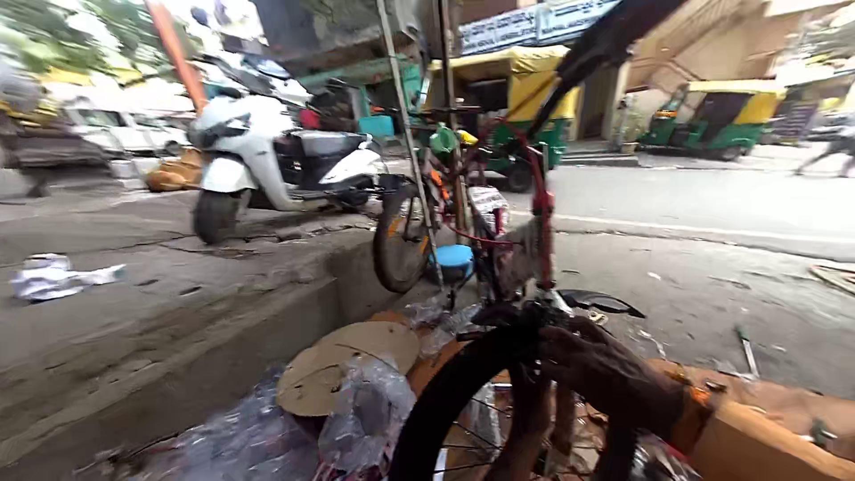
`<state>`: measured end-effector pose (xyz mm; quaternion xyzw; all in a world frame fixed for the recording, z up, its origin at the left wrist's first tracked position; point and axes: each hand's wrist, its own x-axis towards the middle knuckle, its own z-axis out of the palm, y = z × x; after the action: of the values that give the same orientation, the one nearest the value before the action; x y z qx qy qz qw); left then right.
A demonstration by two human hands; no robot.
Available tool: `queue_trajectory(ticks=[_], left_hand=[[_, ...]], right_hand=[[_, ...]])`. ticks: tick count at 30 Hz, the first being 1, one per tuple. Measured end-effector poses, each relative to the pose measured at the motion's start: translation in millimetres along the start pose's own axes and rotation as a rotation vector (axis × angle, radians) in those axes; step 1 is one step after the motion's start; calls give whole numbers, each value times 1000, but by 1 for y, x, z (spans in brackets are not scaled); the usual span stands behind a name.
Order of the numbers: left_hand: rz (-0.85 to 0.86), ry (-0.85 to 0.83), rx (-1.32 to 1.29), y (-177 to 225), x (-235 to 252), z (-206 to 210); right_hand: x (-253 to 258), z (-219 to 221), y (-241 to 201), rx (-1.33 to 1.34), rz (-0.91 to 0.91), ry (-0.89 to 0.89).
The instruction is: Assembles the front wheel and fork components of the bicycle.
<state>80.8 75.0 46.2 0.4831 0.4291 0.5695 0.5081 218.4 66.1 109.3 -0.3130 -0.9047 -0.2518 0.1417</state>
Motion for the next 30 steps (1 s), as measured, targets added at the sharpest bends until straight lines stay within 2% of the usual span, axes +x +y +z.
queue_trajectory(ticks=[5,10,15,21,26,30], left_hand=[[198,-15,-116,-76,29,6],[154,-21,-126,-72,28,2],[184,-25,-104,-73,28,-1],[215,-34,-142,-73,30,3],[220,-13,-52,-71,27,1],[209,-20,-63,-75,30,2]], right_hand=[[-7,21,-3,160,89,121],[-2,40,-19,391,274,341],[2,50,-35,500,445,459],[5,48,-37,550,464,517],[10,53,-46,559,505,561],[1,55,-38,531,441,537]])
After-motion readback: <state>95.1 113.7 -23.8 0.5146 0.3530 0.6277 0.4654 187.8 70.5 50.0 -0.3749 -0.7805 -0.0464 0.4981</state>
